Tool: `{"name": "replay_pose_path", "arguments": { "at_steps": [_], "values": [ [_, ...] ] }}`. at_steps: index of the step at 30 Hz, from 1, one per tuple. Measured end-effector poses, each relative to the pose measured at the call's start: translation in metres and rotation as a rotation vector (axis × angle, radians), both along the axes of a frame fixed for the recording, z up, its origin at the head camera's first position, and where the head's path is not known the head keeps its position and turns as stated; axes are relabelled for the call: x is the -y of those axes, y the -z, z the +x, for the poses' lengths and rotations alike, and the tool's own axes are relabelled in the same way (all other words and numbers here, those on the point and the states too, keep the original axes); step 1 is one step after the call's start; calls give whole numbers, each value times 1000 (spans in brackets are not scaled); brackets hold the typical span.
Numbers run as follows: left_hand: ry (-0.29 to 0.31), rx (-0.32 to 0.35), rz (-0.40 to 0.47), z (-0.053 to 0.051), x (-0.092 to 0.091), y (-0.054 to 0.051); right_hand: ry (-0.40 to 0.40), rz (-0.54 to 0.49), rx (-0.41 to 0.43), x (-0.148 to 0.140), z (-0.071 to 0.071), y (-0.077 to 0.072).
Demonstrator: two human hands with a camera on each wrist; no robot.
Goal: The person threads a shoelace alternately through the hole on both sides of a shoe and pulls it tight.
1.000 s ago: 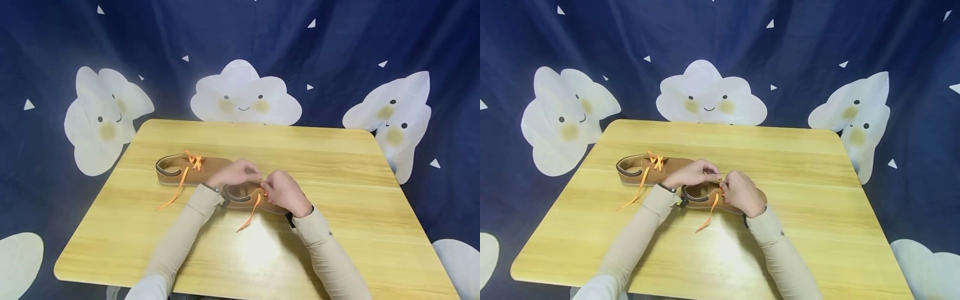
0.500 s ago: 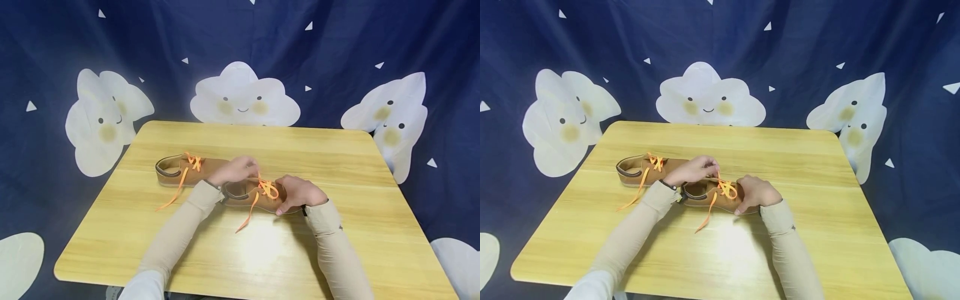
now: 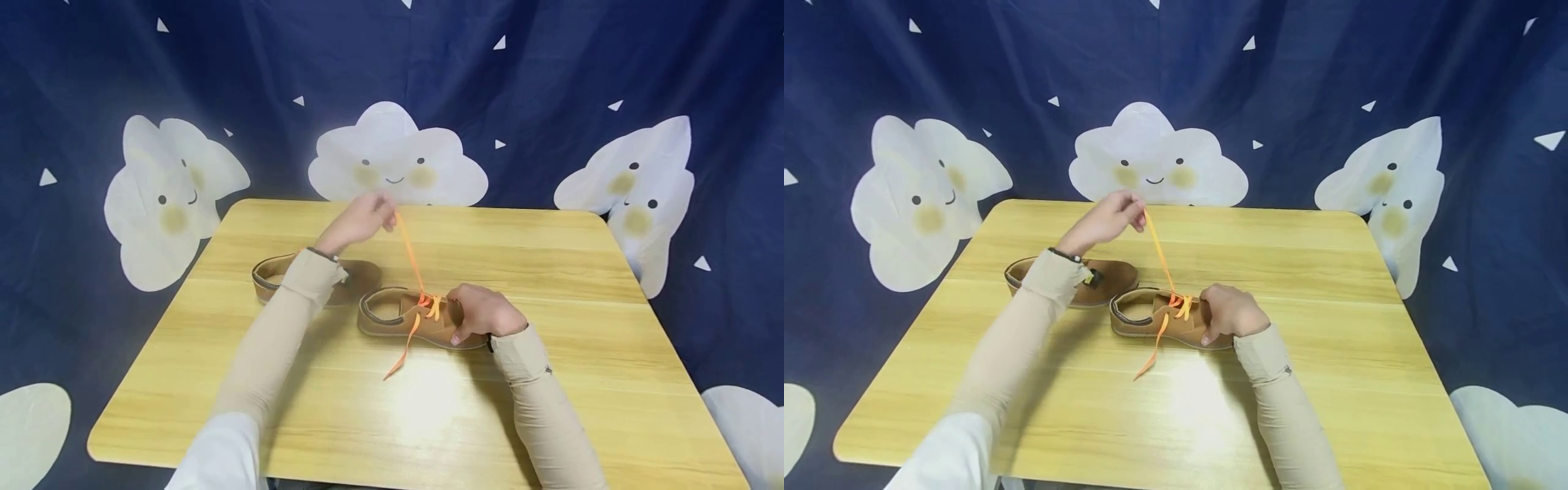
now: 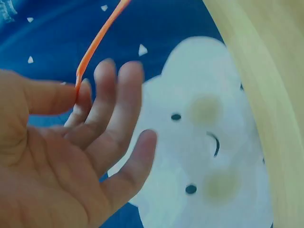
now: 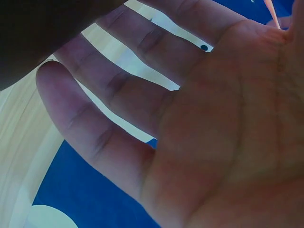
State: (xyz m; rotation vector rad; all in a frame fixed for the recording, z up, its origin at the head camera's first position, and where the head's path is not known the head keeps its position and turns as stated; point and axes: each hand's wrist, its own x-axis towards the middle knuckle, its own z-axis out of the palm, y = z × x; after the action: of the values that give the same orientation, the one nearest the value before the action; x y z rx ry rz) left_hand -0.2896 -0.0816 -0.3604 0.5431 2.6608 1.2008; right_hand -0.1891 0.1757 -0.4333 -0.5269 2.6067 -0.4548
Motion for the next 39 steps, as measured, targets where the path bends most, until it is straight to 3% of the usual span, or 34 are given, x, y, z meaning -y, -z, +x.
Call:
{"name": "replay_pose_path", "arguments": {
  "at_steps": [3,5,9,12,15,18,21,24,29,32,37,39],
  "values": [
    [-78,-10,-13,-14,5,0,2,-4,5,0,0,1],
    [-112,-6,-57,-23,7,9,1,-1,3,0,1,1],
    [-103,4,-256,-35,6,42,10,14,8,1,1,4],
    [-48,15,-439,-33,3,64,7,19,18,2,1,7],
    [72,9,-480,-24,-1,74,-2,15,20,4,2,7],
    [291,20,-349,-11,-11,69,-2,15,21,4,2,7],
    [519,149,-240,1,-21,59,-3,18,17,4,1,5],
    [634,253,-237,11,-27,53,-4,20,12,4,0,3],
    [648,224,-315,13,-26,62,-1,27,12,4,0,2],
    [615,207,-335,11,-23,69,-4,28,3,4,-1,2],
    [560,166,-300,5,-19,73,-3,33,-15,3,-1,3],
    [565,147,-295,3,-19,74,2,31,-14,2,-1,3]
  ]
}}
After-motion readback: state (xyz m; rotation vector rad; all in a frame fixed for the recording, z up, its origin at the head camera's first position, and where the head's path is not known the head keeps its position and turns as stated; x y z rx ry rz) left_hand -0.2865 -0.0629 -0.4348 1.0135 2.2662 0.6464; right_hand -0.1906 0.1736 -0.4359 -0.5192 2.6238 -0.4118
